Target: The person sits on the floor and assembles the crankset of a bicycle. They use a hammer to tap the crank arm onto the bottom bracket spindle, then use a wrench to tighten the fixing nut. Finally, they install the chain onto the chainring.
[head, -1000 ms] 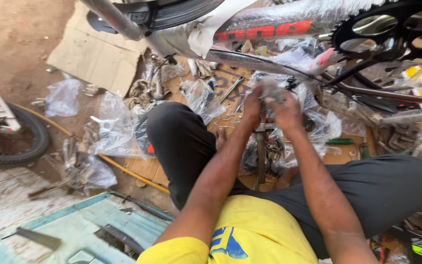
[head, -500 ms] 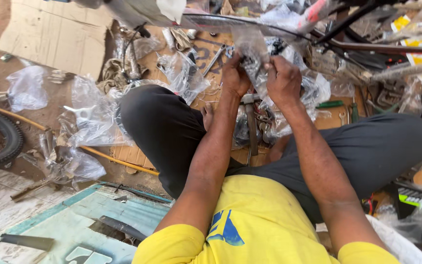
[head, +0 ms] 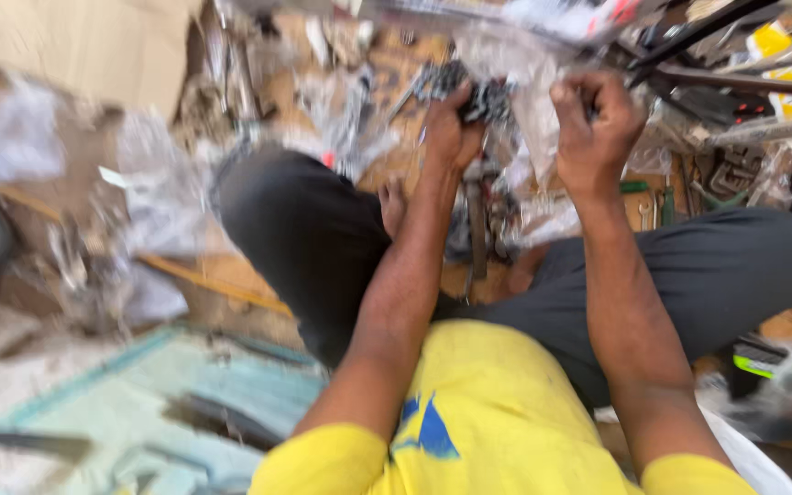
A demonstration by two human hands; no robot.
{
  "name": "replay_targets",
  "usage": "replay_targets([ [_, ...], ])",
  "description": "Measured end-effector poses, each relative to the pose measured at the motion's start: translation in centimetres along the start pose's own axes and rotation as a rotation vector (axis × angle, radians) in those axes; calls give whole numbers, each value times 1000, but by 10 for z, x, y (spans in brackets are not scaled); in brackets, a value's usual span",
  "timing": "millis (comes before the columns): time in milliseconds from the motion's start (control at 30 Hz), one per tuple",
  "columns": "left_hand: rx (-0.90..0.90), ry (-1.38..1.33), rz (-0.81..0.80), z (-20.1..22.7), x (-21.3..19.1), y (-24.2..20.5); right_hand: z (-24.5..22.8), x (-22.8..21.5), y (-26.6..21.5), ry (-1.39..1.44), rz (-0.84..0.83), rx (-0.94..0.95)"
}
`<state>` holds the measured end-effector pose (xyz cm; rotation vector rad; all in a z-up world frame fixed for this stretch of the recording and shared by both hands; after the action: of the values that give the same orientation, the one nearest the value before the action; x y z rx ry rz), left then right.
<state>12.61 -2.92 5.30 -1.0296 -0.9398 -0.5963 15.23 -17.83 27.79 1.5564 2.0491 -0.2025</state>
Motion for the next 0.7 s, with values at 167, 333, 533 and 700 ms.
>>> replay_targets([
  [167, 37, 19, -68, 0, -21, 6, -73, 65, -7, 274, -155, -84],
  [333, 36, -33, -86, -15, -4, -11, -160, 186, -78, 241, -581, -205],
  [533, 4, 17, -113, -10, 22, -27, -196, 191, -86, 151, -811, -458],
  [700, 18, 169, -415, -16, 29, -22, -86, 41, -21, -81, -362, -360],
])
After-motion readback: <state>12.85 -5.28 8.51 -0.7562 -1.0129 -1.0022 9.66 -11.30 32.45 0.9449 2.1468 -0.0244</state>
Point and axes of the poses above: each hand's wrist, its own y-axis towards the middle knuckle, its own x-axis out of the palm, z = x × y, the point moved 3 cm from there along y, towards the middle knuckle, and after that the axes turned 6 degrees about x, right-handed, at the moved point
